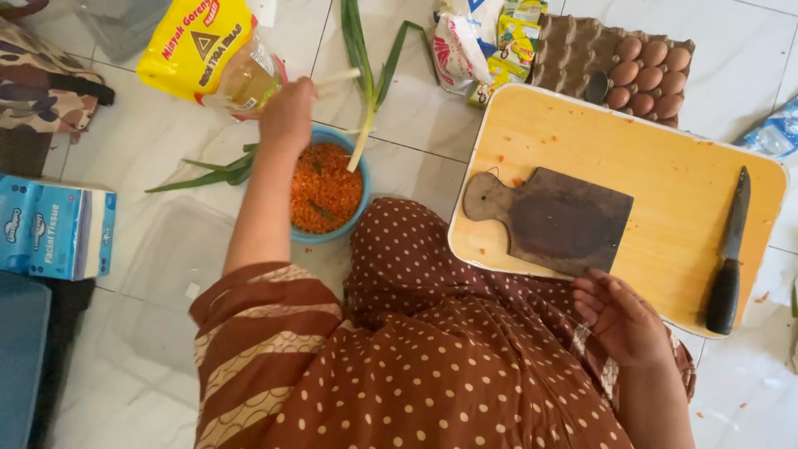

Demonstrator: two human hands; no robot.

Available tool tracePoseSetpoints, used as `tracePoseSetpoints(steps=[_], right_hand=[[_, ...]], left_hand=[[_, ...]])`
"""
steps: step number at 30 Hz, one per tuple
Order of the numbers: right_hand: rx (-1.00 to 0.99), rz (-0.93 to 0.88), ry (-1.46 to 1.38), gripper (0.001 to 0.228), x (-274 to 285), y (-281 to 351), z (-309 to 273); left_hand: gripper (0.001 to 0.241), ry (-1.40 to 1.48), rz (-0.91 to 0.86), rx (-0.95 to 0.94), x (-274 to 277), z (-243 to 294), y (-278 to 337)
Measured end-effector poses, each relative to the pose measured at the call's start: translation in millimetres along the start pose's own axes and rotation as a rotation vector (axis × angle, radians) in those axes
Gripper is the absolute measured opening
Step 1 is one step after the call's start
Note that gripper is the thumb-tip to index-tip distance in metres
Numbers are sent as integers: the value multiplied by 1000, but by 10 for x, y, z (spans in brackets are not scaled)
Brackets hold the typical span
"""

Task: Chopping green onions on a cutting board using a knife while sitting on the floor.

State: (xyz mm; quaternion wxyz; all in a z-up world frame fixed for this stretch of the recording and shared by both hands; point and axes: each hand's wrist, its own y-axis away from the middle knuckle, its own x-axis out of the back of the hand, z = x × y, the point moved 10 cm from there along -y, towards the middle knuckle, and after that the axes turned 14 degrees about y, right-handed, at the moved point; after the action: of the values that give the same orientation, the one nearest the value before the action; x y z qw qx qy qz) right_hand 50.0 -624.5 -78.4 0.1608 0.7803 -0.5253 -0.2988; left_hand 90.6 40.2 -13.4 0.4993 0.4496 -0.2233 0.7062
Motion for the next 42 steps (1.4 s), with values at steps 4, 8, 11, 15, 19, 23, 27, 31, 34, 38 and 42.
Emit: tracePoseSetpoints(steps=[4, 8, 11, 15, 19, 23, 27, 31, 34, 38, 42], right_hand=[[41, -12, 26, 36, -10, 8, -170], [86, 1, 43, 35, -57, -43, -302], [118, 10, 69, 34, -236, 38, -430], [190, 52, 141, 32, -476, 180, -695], [241, 194, 222, 30, -440, 362, -907], [389, 594, 309, 27, -211, 744, -1297], [883, 732, 863, 45, -585, 1208, -1862], [1020, 555, 1366, 84, -1511, 1273, -2193], [704, 347, 1724, 108, -1868, 989, -2171], [995, 504, 1602, 75, -1903, 1098, -2510], [834, 468, 1809, 29, -1615, 878, -2536]], left_hand=[[16, 330, 245, 64, 1247, 349, 646], [17, 801, 548, -461, 2196, 753, 1296], [19, 1195, 542, -615, 2324, 730, 1453], [25, 1410, 414, -661, 2179, 1222, 1583], [19, 1681, 220, -696, 1561, 2041, 1561], [18, 2092, 114, -297, 205, 2379, 1516], [11, 2214, -36, -187, -624, 2793, 1855], [15, 2045, -127, -385, -525, 3354, 2187], [15, 1910, -154, -523, -232, 3738, 2367], [14, 2169, -351, -472, -12, 3855, 2398], [50, 2413, -153, -116, -117, 3357, 2138]])
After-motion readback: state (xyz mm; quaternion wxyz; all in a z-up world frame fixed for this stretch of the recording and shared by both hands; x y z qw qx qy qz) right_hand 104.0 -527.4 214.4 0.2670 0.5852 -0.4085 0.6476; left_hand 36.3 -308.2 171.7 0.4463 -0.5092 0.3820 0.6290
